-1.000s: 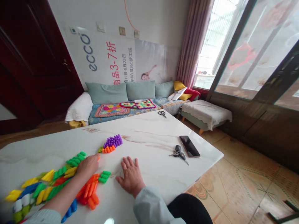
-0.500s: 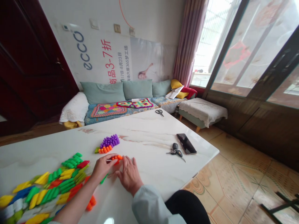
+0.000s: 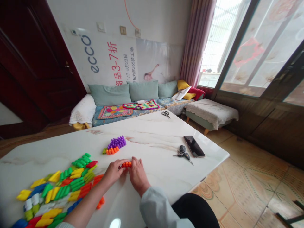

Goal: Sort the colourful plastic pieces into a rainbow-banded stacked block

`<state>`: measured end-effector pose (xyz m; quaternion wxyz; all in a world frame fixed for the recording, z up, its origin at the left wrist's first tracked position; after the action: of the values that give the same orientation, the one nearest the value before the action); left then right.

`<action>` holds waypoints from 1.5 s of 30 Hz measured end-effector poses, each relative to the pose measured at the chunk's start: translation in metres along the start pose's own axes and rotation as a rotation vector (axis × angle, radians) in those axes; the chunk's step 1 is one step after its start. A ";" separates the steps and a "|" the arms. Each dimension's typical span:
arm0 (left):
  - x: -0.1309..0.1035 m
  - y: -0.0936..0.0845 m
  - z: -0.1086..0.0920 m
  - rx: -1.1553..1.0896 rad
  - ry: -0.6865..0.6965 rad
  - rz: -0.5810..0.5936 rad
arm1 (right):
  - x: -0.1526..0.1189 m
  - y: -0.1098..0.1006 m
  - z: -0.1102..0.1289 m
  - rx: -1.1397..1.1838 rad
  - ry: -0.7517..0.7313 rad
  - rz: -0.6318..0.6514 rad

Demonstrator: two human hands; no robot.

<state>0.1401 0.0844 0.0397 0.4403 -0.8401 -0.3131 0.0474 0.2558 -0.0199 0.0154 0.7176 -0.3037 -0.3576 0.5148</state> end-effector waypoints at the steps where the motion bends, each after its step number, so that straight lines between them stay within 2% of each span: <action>1: -0.001 0.000 0.002 0.006 -0.026 0.006 | 0.000 0.001 -0.002 0.004 -0.008 -0.010; 6: 0.000 0.001 0.005 0.039 -0.123 0.015 | -0.001 0.005 -0.008 0.077 -0.022 -0.053; 9: 0.001 0.002 0.001 0.071 -0.098 0.019 | -0.001 0.004 -0.008 0.163 -0.026 -0.112; 12: -0.002 0.004 -0.003 0.178 -0.053 0.078 | 0.001 0.005 -0.010 0.246 -0.051 -0.195; 16: -0.008 0.009 -0.005 0.225 -0.066 0.128 | 0.003 0.009 -0.016 0.318 -0.078 -0.240; 25: -0.008 0.011 -0.006 0.189 -0.136 0.134 | 0.002 0.010 -0.021 0.437 -0.019 -0.253; 30: -0.013 0.005 -0.007 0.191 -0.125 0.104 | 0.004 0.006 -0.025 0.446 0.134 -0.334; 33: -0.019 -0.003 -0.003 0.191 -0.127 0.026 | 0.004 0.004 -0.025 0.446 0.129 -0.328; 39: -0.037 -0.039 0.024 0.235 -0.217 -0.264 | 0.005 0.004 -0.024 0.426 0.112 -0.297; 43: -0.068 -0.059 0.038 0.343 -0.295 -0.510 | 0.007 0.005 -0.026 0.405 0.090 -0.301; 45: -0.090 -0.062 0.035 0.424 -0.246 -0.514 | 0.008 0.004 -0.027 0.395 0.067 -0.302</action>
<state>0.0259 0.0837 0.0482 0.5617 -0.6117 -0.5480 0.0998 0.2773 -0.0132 -0.0013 0.8433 -0.1176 -0.2671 0.4513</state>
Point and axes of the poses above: each hand's wrist, its own x-axis towards the middle knuckle, its own y-axis out of the palm, z = x × y, the point moved 1 cm from there along x, towards the middle knuckle, and after that the axes turned 5 degrees about z, right-handed, at the moved point
